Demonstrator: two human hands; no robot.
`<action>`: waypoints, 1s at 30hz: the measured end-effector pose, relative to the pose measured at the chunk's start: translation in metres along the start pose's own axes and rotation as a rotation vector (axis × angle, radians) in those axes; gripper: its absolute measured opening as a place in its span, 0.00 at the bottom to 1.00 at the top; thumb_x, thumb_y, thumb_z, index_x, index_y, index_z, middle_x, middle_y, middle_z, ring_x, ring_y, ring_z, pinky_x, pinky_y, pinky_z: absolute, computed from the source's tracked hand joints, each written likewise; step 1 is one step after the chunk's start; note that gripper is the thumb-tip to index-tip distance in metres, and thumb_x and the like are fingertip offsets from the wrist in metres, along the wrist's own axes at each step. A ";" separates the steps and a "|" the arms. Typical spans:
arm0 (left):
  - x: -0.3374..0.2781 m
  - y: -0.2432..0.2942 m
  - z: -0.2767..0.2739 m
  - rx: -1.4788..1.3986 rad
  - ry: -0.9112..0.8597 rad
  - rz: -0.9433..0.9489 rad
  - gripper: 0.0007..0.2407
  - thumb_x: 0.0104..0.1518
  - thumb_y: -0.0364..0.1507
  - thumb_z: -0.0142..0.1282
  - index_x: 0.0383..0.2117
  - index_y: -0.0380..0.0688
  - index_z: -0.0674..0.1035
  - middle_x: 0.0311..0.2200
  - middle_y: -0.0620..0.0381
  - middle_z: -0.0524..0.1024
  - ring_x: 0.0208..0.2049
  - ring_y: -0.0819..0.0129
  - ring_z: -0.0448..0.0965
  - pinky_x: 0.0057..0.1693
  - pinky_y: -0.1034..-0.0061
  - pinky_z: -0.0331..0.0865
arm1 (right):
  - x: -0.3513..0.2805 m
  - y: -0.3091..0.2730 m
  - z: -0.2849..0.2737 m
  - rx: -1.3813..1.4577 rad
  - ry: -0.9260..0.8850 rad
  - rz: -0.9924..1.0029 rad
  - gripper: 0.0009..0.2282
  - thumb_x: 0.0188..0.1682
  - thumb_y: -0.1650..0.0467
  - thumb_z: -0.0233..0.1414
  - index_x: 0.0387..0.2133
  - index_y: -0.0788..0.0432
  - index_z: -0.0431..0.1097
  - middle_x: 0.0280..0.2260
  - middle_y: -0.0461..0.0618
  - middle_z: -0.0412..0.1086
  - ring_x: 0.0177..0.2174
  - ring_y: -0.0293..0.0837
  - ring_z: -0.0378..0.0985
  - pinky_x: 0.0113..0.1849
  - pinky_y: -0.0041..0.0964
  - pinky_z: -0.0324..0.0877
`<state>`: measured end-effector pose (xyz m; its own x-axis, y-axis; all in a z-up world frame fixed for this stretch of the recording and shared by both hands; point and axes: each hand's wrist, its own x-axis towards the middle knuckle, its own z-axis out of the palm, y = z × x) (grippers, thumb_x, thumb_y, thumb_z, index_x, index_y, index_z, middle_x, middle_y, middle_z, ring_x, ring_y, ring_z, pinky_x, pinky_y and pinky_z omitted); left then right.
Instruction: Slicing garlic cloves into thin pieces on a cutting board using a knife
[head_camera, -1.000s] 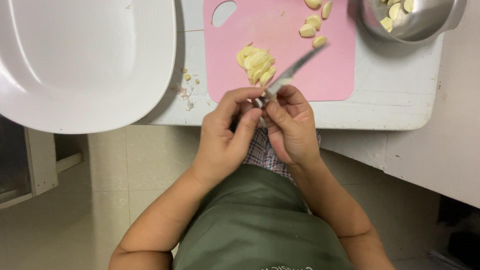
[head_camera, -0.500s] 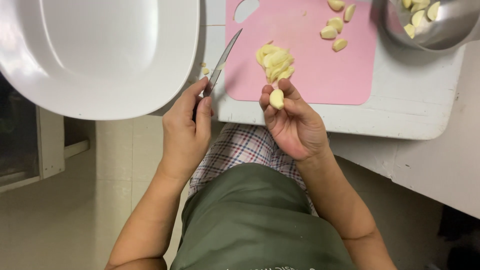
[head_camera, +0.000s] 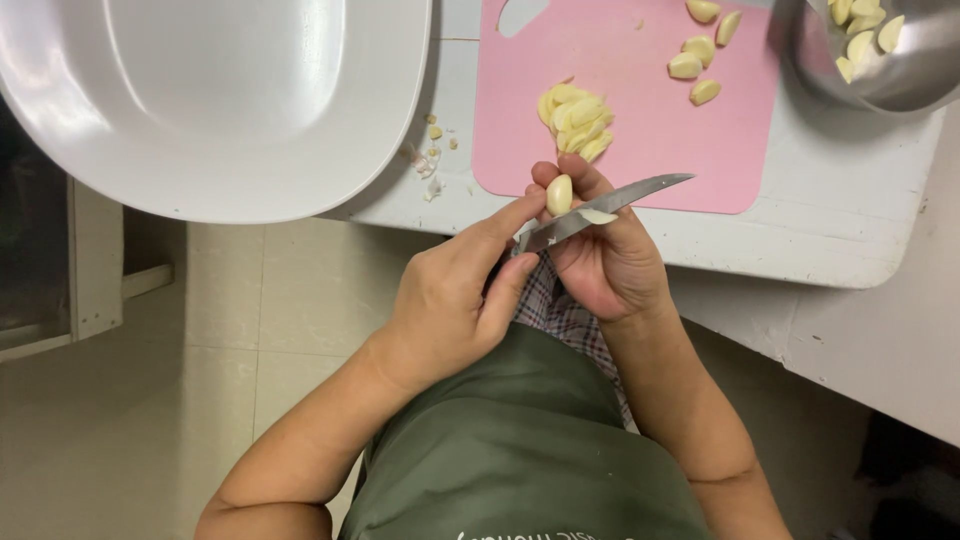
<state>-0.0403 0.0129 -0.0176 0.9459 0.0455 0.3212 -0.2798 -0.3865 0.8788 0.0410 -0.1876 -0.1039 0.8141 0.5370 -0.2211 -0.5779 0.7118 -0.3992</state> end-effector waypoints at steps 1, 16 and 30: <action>0.002 0.002 -0.002 -0.003 -0.001 0.001 0.17 0.69 0.29 0.55 0.63 0.43 0.75 0.54 0.50 0.83 0.50 0.54 0.87 0.53 0.68 0.83 | 0.001 -0.001 -0.001 -0.002 0.002 -0.002 0.20 0.57 0.80 0.46 0.64 0.68 0.62 0.63 0.72 0.65 0.60 0.58 0.73 0.63 0.49 0.70; 0.009 0.007 -0.007 -0.009 -0.043 0.026 0.15 0.70 0.27 0.51 0.61 0.46 0.77 0.34 0.51 0.84 0.36 0.53 0.87 0.42 0.67 0.82 | -0.002 -0.002 0.005 -0.060 0.001 -0.063 0.23 0.50 0.84 0.50 0.62 0.74 0.64 0.58 0.78 0.68 0.55 0.63 0.77 0.53 0.50 0.80; 0.021 0.000 -0.016 -0.184 0.063 -0.052 0.14 0.71 0.24 0.49 0.61 0.43 0.78 0.44 0.44 0.84 0.44 0.51 0.87 0.49 0.63 0.80 | -0.003 -0.007 0.007 -0.032 0.057 -0.028 0.20 0.53 0.84 0.46 0.60 0.72 0.67 0.54 0.77 0.72 0.52 0.66 0.79 0.52 0.50 0.81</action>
<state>-0.0227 0.0286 -0.0051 0.9494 0.1210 0.2897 -0.2612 -0.2078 0.9427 0.0423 -0.1914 -0.0942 0.8322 0.4898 -0.2597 -0.5537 0.7109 -0.4336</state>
